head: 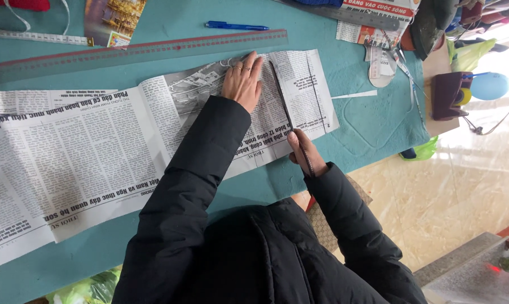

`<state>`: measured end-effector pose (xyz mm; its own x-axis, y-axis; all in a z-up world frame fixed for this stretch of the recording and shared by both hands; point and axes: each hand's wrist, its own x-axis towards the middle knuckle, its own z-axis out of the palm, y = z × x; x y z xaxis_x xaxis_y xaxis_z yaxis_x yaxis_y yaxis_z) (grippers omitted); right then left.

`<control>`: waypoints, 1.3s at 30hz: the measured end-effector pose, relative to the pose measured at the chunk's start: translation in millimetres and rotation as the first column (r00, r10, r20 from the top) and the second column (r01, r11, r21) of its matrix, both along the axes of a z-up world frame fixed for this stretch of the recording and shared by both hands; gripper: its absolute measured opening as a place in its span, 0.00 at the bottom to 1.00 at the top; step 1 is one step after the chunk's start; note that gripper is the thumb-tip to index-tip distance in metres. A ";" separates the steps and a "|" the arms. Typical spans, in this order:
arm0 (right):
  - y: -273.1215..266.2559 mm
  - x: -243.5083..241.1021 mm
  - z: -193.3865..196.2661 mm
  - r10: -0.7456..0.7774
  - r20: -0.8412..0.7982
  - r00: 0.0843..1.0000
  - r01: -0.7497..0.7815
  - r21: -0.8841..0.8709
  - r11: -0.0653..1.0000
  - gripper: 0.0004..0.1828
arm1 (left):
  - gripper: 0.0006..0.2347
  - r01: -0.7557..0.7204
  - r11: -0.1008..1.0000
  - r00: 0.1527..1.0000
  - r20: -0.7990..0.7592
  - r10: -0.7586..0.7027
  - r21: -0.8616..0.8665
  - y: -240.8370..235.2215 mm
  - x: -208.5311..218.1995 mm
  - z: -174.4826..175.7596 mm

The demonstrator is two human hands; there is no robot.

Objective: The person uses a ruler and a pen to mark a straight line on a spread-out newspaper. They then use scissors to cut along the marked line, separating a strip from the main sheet. The person continues to cut the newspaper into smaller sections.

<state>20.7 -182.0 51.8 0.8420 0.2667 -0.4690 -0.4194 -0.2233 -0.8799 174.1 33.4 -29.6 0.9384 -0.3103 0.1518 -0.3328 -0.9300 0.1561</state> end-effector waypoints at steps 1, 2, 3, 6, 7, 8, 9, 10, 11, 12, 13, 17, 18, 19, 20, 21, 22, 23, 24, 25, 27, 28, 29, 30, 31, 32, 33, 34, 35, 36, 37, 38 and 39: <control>-1.6 0.9 -4.4 -0.011 0.001 1.000 0.011 0.022 1.000 0.24 | 0.25 -0.001 1.000 1.000 -0.016 0.002 0.017 -0.3 0.2 0.2; -0.2 1.6 -1.9 -0.011 0.001 1.000 0.011 0.021 1.000 0.24 | 0.25 -0.002 1.000 1.000 -0.016 0.002 0.016 -0.3 0.1 -0.1; 1.2 2.2 0.6 -0.017 0.001 1.000 0.017 0.017 1.000 0.24 | 0.25 -0.004 1.000 1.000 -0.005 0.004 0.022 -0.3 0.1 -0.3; 2.1 3.0 -1.8 -0.029 0.000 1.000 0.029 0.000 1.000 0.24 | 0.26 -0.016 1.000 1.000 0.024 0.015 0.025 -1.1 -0.6 -0.8; 1.8 3.2 -4.0 -0.037 0.000 0.999 0.037 -0.013 0.999 0.25 | 0.26 -0.024 0.999 0.999 0.044 0.023 0.024 -1.5 -0.7 -0.7; 4.9 5.5 2.6 -0.037 -0.001 0.999 0.037 -0.013 0.999 0.25 | 0.26 -0.024 0.999 0.999 0.042 0.023 0.024 -1.6 -1.0 -0.8; 7.9 7.8 9.3 -0.019 -0.013 1.000 0.018 -0.090 0.996 0.26 | 0.27 -0.021 0.999 1.000 0.024 0.020 0.047 -1.8 -1.4 -0.9; 11.2 10.8 16.0 -0.001 -0.025 1.000 -0.003 -0.165 0.986 0.26 | 0.27 -0.019 0.997 1.000 0.006 0.019 0.070 -1.5 -1.1 -0.6; 12.1 12.8 16.5 -0.001 -0.025 1.000 -0.003 -0.165 0.986 0.26 | 0.27 -0.020 0.997 1.000 0.006 0.019 0.070 -1.9 -1.2 -1.3; 13.1 15.0 17.1 0.023 -0.042 0.999 -0.033 -0.248 0.968 0.28 | 0.27 -0.020 0.997 1.000 -0.002 0.021 0.076 -2.1 -1.1 -1.8; 14.2 17.3 17.6 0.045 -0.061 0.997 -0.063 -0.328 0.943 0.32 | 0.27 -0.021 0.996 1.000 -0.011 0.022 0.081 -2.3 -0.9 -2.4; 16.0 21.3 13.1 0.039 -0.026 0.999 -0.045 -0.304 0.952 0.29 | 0.26 -0.022 0.996 1.000 -0.001 0.022 0.090 -2.0 -1.6 -3.0; 14.7 22.1 8.1 0.043 0.031 0.999 -0.032 -0.289 0.957 0.29 | 0.26 -0.023 0.996 1.000 0.016 0.022 0.081 -2.0 -1.2 -2.9; 13.4 22.8 3.0 0.046 0.088 0.995 -0.020 -0.274 0.962 0.28 | 0.26 -0.023 0.997 0.999 0.033 0.021 0.072 -2.0 -0.8 -2.9; 14.2 21.9 7.0 0.047 0.087 0.995 -0.021 -0.274 0.961 0.28 | 0.26 -0.024 0.997 0.999 0.032 0.021 0.071 -1.9 -1.0 -2.5; 14.9 21.0 10.9 0.062 0.059 0.996 -0.045 -0.259 0.965 0.26 | 0.27 -0.024 0.997 0.999 0.031 0.021 0.078 -1.9 -1.3 -2.1; 15.8 20.4 14.9 0.078 0.031 0.996 -0.068 -0.243 0.968 0.25 | 0.27 -0.024 0.996 0.999 0.030 0.021 0.084 -1.7 -1.3 -1.5; 15.5 20.8 13.7 0.079 0.029 0.996 -0.069 -0.243 0.968 0.25 | 0.27 -0.024 0.996 0.999 0.029 0.022 0.084 -2.0 -1.2 -2.2; 15.1 21.2 12.5 0.076 0.035 0.996 -0.065 -0.246 0.967 0.26 | 0.26 -0.026 0.995 1.000 0.020 0.024 0.096 -2.4 -1.0 -2.8; 14.8 21.6 11.4 0.074 0.041 0.996 -0.061 -0.248 0.967 0.26 | 0.26 -0.027 0.994 1.000 0.010 0.026 0.107 -2.8 -0.8 -3.4; 13.8 23.1 9.9 0.063 0.032 0.997 -0.054 -0.241 0.969 0.26 | 0.27 -0.030 0.994 0.999 0.021 0.028 0.101 -2.8 -0.3 -3.3; 13.3 22.9 9.0 0.052 0.022 0.998 -0.045 -0.233 0.971 0.27 | 0.27 -0.032 0.995 0.999 0.030 0.030 0.095 -3.0 -0.9 -3.6; 14.0 23.4 7.9 0.051 0.021 0.998 -0.045 -0.233 0.971 0.27 | 0.27 -0.032 0.995 0.999 0.029 0.029 0.095 -2.3 -1.3 -3.0; 14.5 24.5 7.0 0.039 0.021 0.999 -0.032 -0.270 0.962 0.31 | 0.27 -0.033 0.997 0.997 0.078 0.028 0.067 -1.9 -0.9 -2.3; 14.9 25.5 6.2 0.027 0.022 0.999 -0.019 -0.307 0.951 0.34 | 0.27 -0.034 0.999 0.991 0.127 0.028 0.039 -1.5 -0.6 -1.4; 14.4 24.9 9.3 0.028 0.022 0.999 -0.019 -0.307 0.951 0.34 | 0.27 -0.034 0.999 0.991 0.127 0.029 0.039 -2.0 -0.8 -2.6; 14.0 24.2 12.6 0.066 0.022 0.998 -0.056 -0.290 0.955 0.31 | 0.27 -0.030 0.997 0.997 0.076 0.025 0.065 -2.4 -1.1 -3.8; 13.7 23.8 15.8 0.104 0.024 0.994 -0.094 -0.273 0.957 0.28 | 0.26 -0.025 0.996 0.999 0.026 0.023 0.090 -2.6 -1.1 -4.9; 13.7 24.0 14.6 0.104 0.024 0.994 -0.094 -0.273 0.957 0.28 | 0.26 -0.026 0.996 0.999 0.026 0.023 0.090 -2.5 -0.9 -5.8; 13.5 24.3 13.5 0.097 0.033 0.995 -0.085 -0.266 0.960 0.28 | 0.26 -0.024 0.996 0.999 0.026 0.022 0.089 -2.7 -0.6 -6.7; 13.2 24.5 12.4 0.090 0.041 0.995 -0.076 -0.259 0.963 0.27 | 0.26 -0.023 0.996 0.999 0.026 0.021 0.087 -2.9 -0.3 -7.6; 13.4 24.6 13.0 0.090 0.041 0.995 -0.077 -0.259 0.963 0.27 | 0.26 -0.023 0.996 0.999 0.026 0.021 0.087 -2.9 -0.4 -7.0; 13.7 24.5 13.5 0.086 0.029 0.996 -0.076 -0.264 0.962 0.28 | 0.26 -0.025 0.997 0.999 0.023 0.023 0.080 -2.9 -0.7 -6.4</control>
<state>45.3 -168.3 65.4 0.8418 0.2069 -0.4985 -0.3565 -0.4803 -0.8014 173.5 30.4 -35.9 0.9423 -0.3000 0.1485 -0.3130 -0.9469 0.0737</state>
